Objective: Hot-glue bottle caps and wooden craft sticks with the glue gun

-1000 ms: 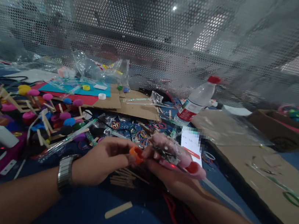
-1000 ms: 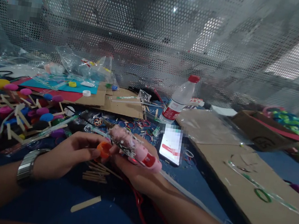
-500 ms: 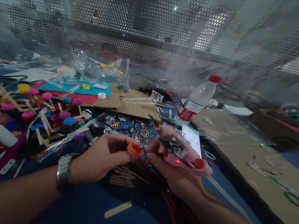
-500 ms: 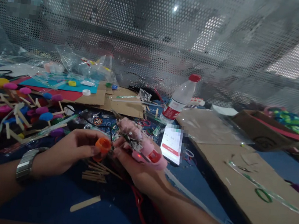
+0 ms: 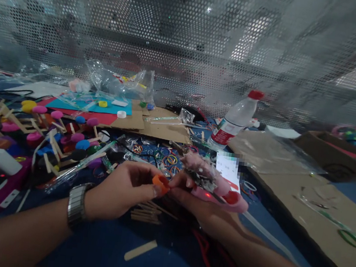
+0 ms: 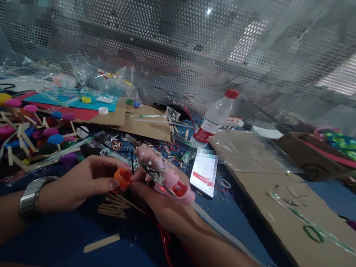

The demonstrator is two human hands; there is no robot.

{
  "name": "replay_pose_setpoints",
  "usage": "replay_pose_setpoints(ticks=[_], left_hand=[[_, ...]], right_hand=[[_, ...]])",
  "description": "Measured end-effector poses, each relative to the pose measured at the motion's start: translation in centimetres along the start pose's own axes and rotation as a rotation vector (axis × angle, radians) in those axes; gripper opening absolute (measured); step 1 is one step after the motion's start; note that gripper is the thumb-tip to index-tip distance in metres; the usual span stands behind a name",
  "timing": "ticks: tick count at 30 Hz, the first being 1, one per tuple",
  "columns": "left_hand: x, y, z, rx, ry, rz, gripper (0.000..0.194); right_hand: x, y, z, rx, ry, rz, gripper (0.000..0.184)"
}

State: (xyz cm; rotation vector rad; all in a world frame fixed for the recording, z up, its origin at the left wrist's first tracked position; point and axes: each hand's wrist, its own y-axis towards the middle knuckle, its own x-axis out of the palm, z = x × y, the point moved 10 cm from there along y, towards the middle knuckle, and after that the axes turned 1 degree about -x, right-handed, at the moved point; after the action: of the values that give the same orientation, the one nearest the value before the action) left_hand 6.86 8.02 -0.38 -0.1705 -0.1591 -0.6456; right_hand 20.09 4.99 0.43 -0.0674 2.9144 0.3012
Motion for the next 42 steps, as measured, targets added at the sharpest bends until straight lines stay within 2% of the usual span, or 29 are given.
replay_pose_setpoints(ticks=[5, 9, 13, 17, 20, 27, 31, 38, 42], left_hand=[[0.0, 0.0, 0.3, 0.042, 0.106, 0.002, 0.016], [-0.3, 0.1, 0.0, -0.001, 0.043, 0.03, 0.019], [-0.7, 0.2, -0.4, -0.043, -0.017, 0.077, 0.022], [-0.6, 0.1, -0.3, -0.037, -0.072, 0.081, 0.023], [-0.3, 0.0, -0.3, -0.039, -0.075, 0.066, 0.023], [-0.3, 0.0, -0.5, -0.016, 0.029, 0.041, 0.025], [-0.4, 0.0, -0.3, 0.005, 0.105, 0.039, 0.025], [-0.1, -0.3, 0.9, 0.105, 0.306, 0.053, 0.023], [0.1, -0.4, 1.0, 0.104, 0.346, 0.051, 0.022]], right_hand=[[0.0, 0.0, -1.0, -0.072, 0.072, 0.008, 0.024], [-0.3, 0.0, -0.4, -0.07, 0.17, 0.05, 0.03], [-0.8, -0.1, 0.1, -0.045, 0.111, 0.108, 0.028], [0.0, 0.0, -0.3, -0.007, 0.038, 0.025, 0.02], [0.1, 0.0, -0.5, -0.009, 0.008, 0.01, 0.014], [0.0, 0.1, -0.1, -0.03, -0.005, 0.012, 0.015], [-0.1, 0.0, -0.6, -0.041, 0.03, 0.046, 0.018], [-0.7, -0.3, -1.4, -0.124, -0.089, 0.146, 0.013], [-0.5, -0.3, -0.8, -0.125, -0.104, 0.119, 0.011]])
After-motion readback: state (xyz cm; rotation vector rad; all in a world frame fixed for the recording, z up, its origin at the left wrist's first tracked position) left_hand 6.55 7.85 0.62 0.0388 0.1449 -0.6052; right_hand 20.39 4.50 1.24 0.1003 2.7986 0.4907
